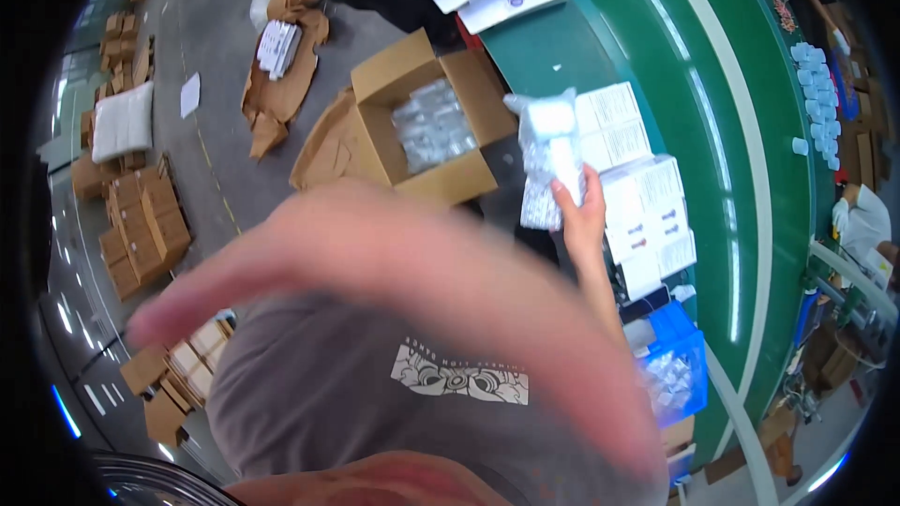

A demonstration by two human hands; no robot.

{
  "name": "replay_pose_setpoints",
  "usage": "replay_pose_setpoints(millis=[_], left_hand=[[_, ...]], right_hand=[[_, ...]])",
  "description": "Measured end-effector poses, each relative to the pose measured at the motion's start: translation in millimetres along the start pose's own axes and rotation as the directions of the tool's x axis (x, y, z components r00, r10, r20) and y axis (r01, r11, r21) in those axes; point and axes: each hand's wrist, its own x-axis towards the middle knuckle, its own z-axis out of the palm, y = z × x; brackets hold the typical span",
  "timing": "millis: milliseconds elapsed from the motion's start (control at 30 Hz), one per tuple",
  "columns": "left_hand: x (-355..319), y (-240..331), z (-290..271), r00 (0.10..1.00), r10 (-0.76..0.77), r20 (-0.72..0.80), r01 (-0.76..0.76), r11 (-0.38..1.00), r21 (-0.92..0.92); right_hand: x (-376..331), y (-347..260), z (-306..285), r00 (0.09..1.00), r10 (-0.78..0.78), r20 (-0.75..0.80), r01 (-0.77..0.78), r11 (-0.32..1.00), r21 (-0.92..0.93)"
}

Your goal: The person packages electronic components into individual white boxes, then organizes the white boxes into a larger cardboard shipping container by hand.

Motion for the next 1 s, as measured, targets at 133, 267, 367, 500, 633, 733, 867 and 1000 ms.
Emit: replay_pose_setpoints(millis=[133, 267, 367, 500, 633, 733, 867, 1000], left_hand=[[26.8, -48.2, 47.0, 1.000, -0.021, 0.006, 0.021, 0.997, -0.075], [46.5, -87.3, 58.4, 0.991, -0.111, 0.074, 0.123, 0.976, -0.180], [52.1, -97.8, 79.8, 0.983, -0.175, 0.062, 0.185, 0.961, -0.208], [58.4, -95.3, 43.7, 0.961, -0.254, 0.108, 0.273, 0.929, -0.249], [43.6, -67.4, 43.7, 0.928, -0.359, 0.102, 0.373, 0.893, -0.251], [41.8, -27.7, 12.1, 0.788, -0.614, -0.045, 0.610, 0.769, 0.191], [-57.3, 29.9, -209.0, -0.008, -0.130, -0.991, 0.995, 0.095, -0.021], [-161.4, 76.2, -343.3, -0.307, 0.445, -0.841, 0.816, 0.578, 0.009]], right_hand=[[-6.5, 1.8, -33.9, 0.972, -0.170, -0.161, 0.166, 0.985, -0.040], [-26.2, -4.4, -67.4, 0.953, -0.276, -0.124, 0.271, 0.961, -0.056], [-35.5, -19.5, -75.9, 0.974, -0.228, 0.014, 0.226, 0.971, 0.078], [-55.3, -20.7, -98.5, 0.974, -0.211, -0.078, 0.217, 0.974, 0.065], [-64.2, -29.9, -89.2, 0.988, -0.063, -0.143, 0.083, 0.987, 0.139], [-66.3, -22.2, -80.1, 0.969, -0.086, -0.230, 0.144, 0.958, 0.249], [-59.1, -12.5, -82.6, 0.928, -0.112, -0.356, 0.223, 0.932, 0.286], [-51.8, -31.7, -70.1, 0.913, -0.097, -0.396, 0.267, 0.875, 0.403]])
